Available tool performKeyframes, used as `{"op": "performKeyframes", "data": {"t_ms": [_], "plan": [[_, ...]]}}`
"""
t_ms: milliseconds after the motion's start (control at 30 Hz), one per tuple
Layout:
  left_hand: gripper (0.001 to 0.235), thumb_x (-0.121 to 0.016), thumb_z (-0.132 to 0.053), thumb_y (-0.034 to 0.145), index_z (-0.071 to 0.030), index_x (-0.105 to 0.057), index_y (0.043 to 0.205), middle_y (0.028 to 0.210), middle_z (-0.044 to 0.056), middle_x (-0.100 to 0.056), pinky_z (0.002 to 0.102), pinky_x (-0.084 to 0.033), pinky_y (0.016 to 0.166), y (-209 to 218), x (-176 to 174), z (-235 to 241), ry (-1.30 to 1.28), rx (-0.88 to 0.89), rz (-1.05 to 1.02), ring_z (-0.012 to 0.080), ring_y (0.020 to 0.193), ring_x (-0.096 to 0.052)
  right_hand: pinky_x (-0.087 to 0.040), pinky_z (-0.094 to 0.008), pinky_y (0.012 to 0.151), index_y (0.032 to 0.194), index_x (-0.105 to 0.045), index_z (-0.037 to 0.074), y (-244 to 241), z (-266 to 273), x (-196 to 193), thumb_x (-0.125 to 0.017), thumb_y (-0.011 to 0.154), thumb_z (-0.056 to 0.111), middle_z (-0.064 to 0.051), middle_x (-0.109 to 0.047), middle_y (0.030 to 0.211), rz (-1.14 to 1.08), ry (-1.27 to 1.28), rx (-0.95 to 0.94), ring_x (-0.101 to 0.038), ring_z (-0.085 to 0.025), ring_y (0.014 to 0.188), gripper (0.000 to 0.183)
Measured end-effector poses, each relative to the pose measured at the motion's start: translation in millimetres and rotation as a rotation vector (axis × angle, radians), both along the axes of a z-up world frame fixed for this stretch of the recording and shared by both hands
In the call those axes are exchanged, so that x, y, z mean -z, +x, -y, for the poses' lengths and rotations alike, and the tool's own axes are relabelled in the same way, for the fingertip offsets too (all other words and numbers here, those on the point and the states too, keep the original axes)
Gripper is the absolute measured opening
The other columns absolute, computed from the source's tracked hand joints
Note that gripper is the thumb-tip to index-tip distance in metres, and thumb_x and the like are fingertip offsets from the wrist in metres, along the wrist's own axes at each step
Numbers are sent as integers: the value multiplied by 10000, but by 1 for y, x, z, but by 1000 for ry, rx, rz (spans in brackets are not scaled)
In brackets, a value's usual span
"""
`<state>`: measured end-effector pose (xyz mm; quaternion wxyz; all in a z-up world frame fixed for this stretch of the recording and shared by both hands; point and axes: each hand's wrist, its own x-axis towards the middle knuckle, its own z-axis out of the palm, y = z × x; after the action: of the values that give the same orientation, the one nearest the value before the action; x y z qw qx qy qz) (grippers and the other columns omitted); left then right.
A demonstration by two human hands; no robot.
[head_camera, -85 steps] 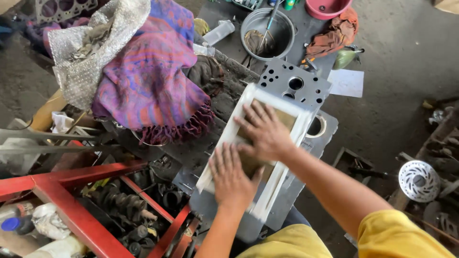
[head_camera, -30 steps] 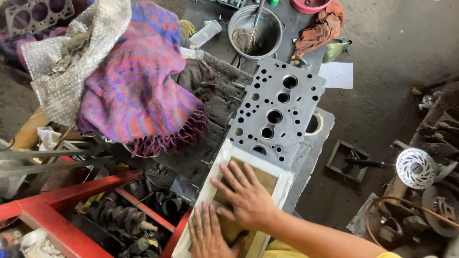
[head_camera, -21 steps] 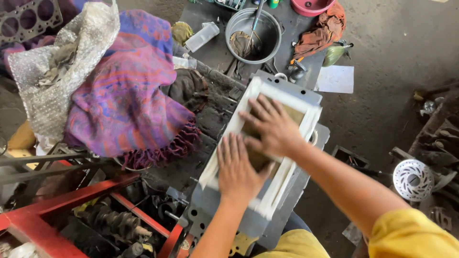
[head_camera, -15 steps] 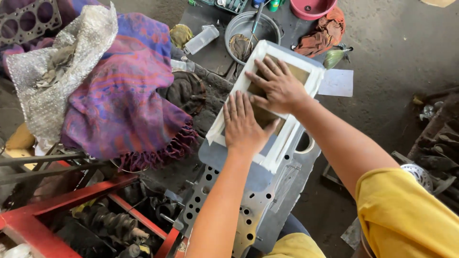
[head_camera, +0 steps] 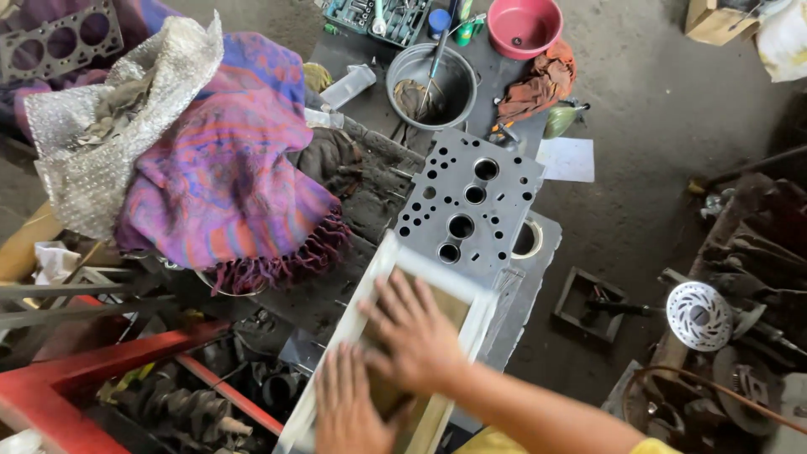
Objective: The person sands the flat surface of a metal engine block using a sanding block held in both hands. They move the block back and forth across the surface, focusing on the area around the cylinder openings.
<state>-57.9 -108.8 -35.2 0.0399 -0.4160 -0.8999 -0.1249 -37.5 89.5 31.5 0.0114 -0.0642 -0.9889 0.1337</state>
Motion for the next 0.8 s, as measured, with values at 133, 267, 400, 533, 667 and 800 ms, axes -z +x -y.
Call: {"op": "performKeyframes", "data": {"t_ms": [133,267,400,533,667,800], "plan": [[269,-481,-166,1112,-82,-681,1272,1301,152,-730,484,-492,1012,8,89,68,239,4,-692,347,1193,-692,-41,-586,1266,1631,-350,185,33,61,11,-332,1038,667,-222,-240,1689,-87,29,-43,-159,-407,1577,764],[277,-477,-168,1116,-74,-677,1283,1315,174,-724,508,-440,1093,23,83,51,224,-40,-684,376,1215,-681,-16,-556,1279,1640,-322,222,31,42,13,-341,1033,672,-190,-205,1704,-84,57,-50,-123,-378,1591,756],[1130,-409,-884,805,-29,-426,1543,1625,178,-426,497,-253,1271,20,-1,-30,55,-96,-100,355,1524,-388,-2,-574,1260,1624,-315,252,12,-25,13,-259,1044,715,-158,-187,1698,-54,70,-37,-102,-374,1579,744],[1191,-600,-841,800,26,-319,1566,1661,239,-287,527,-110,1281,-15,-31,-140,-91,0,90,396,1570,-203,-25,-596,1219,1627,-283,275,-19,-129,4,-265,1013,734,-148,-193,1683,102,61,-25,-102,-374,1556,767],[1178,-481,-861,843,40,-292,1579,1667,244,-258,515,-68,1288,-52,-34,-259,-85,-19,95,386,1571,-183,-143,-554,1244,1592,-414,284,-52,-243,18,-372,974,724,-160,-359,1653,-40,183,-42,-265,-386,1545,760],[1190,-312,-889,881,15,-59,1612,1711,191,-15,501,64,1277,-82,-25,-327,-180,-9,177,354,1584,36,-31,-544,1257,1649,-271,251,-79,-305,17,-274,1004,718,-171,-189,1708,73,166,-35,-98,-380,1580,797]]}}
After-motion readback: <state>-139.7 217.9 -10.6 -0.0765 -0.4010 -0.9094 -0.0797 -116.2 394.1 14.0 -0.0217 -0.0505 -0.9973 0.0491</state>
